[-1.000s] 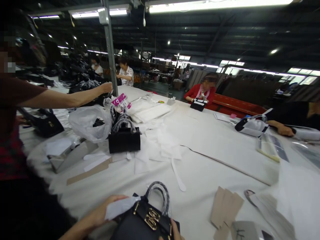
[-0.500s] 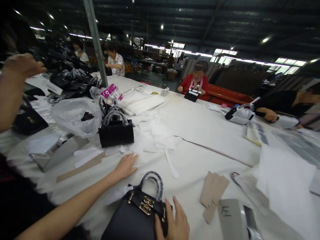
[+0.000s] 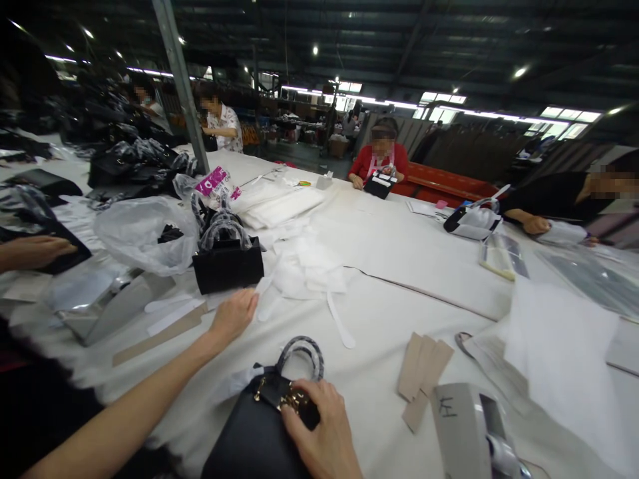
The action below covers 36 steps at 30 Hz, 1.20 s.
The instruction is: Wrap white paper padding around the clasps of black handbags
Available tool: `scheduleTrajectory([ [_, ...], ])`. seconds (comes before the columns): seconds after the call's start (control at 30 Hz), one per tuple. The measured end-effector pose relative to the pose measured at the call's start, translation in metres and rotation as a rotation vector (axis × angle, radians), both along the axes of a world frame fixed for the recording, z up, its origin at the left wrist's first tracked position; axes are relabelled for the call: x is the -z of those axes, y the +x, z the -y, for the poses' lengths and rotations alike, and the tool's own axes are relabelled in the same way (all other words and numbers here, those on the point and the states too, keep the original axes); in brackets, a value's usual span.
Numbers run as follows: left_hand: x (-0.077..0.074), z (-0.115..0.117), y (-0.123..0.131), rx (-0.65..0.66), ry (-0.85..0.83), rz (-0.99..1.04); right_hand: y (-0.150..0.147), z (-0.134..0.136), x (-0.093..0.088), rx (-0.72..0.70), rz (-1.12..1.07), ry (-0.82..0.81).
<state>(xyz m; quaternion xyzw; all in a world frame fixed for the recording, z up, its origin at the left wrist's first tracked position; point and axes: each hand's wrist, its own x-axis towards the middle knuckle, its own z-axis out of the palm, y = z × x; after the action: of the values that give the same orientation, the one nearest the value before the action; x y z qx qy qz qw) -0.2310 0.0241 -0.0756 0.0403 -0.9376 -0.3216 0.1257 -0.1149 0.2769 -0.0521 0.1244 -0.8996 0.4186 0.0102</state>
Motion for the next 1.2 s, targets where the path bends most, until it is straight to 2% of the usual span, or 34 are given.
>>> scheduleTrajectory([
  [0.1,-0.024,-0.002,0.026,-0.034,0.21,-0.048,-0.004,0.003,-0.005,0.123,0.102,-0.086],
  [0.2,-0.036,-0.023,0.056,0.094,0.423,-0.044,-0.006,0.001,-0.003,0.207,0.16,-0.23],
  [0.3,-0.035,-0.055,0.08,0.247,0.539,0.0,-0.008,-0.006,0.004,0.322,0.147,-0.345],
  [0.33,-0.033,-0.064,0.085,0.282,0.554,0.018,-0.009,-0.009,0.006,0.369,0.094,-0.335],
  [0.4,-0.028,-0.079,0.091,0.326,0.562,0.049,-0.013,-0.015,0.011,0.426,-0.138,-0.205],
  [0.47,-0.023,-0.086,0.093,0.338,0.556,0.07,-0.016,-0.019,0.013,0.376,-0.483,0.05],
  [0.53,-0.019,-0.088,0.091,0.321,0.555,0.09,-0.019,-0.019,0.012,0.206,-0.758,0.336],
  [0.6,-0.016,-0.088,0.089,0.287,0.566,0.114,-0.02,-0.014,0.009,0.024,-0.867,0.546],
  [0.67,-0.013,-0.087,0.088,0.255,0.584,0.133,-0.02,-0.006,0.007,-0.087,-0.876,0.645],
  [0.77,-0.009,-0.087,0.087,0.236,0.607,0.145,-0.022,0.006,0.007,-0.121,-0.877,0.698],
  [0.87,-0.008,-0.087,0.087,0.249,0.629,0.156,-0.026,0.009,0.011,-0.104,-0.851,0.675],
  [1.07,-0.009,-0.082,0.084,0.298,0.703,0.194,-0.026,0.0,0.016,-0.136,-0.464,0.648],
  [1.2,-0.007,-0.081,0.083,0.334,0.798,0.228,-0.023,-0.008,0.019,-0.222,-0.34,0.522],
])
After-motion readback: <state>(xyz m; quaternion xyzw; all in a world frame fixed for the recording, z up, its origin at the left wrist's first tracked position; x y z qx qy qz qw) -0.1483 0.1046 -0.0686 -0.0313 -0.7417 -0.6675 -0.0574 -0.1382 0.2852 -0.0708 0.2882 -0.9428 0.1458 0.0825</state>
